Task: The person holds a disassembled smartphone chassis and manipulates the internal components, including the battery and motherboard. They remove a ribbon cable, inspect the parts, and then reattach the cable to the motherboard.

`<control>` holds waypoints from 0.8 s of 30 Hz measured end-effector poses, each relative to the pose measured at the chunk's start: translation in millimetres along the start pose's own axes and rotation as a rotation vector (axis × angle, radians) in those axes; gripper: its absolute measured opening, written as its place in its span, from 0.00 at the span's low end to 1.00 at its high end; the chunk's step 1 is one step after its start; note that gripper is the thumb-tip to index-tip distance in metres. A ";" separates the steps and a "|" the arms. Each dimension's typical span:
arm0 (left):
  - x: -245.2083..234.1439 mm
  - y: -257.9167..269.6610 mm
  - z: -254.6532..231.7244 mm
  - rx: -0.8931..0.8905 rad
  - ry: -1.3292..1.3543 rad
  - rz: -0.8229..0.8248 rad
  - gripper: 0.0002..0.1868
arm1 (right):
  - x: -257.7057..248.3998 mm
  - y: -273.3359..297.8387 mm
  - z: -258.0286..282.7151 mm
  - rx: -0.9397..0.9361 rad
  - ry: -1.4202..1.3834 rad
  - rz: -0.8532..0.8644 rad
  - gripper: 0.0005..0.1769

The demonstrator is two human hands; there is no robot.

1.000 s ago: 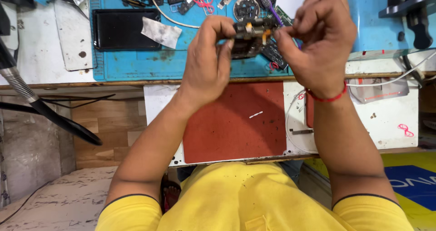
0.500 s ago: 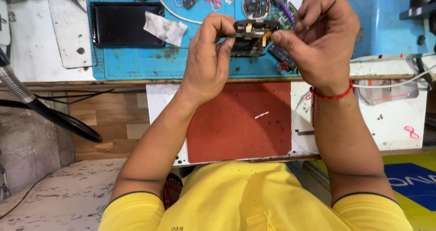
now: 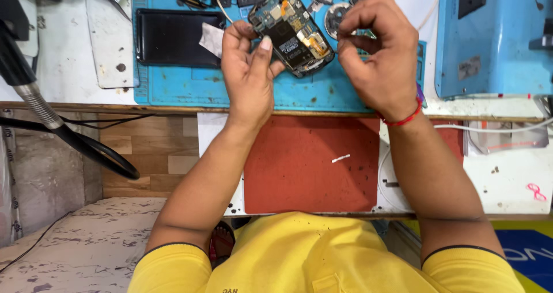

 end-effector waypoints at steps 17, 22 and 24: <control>23.3 23.0 -13.3 0.239 -0.291 0.014 0.13 | 20.9 11.8 1.3 -0.132 0.384 -0.186 0.19; 27.5 27.8 -16.4 0.269 -0.368 0.035 0.13 | 20.8 13.2 3.3 -0.162 0.421 -0.206 0.17; 28.5 29.9 -16.2 0.280 -0.379 0.038 0.13 | 21.0 13.8 4.4 -0.171 0.427 -0.215 0.17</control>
Point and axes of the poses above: each hand's wrist, its own y-axis away from the middle knuckle, its own x-axis out of the palm, z = x × y, the point moved 6 cm from there along -y, towards the middle knuckle, and after that the axes turned 4 degrees about z, right-handed, at the moved point
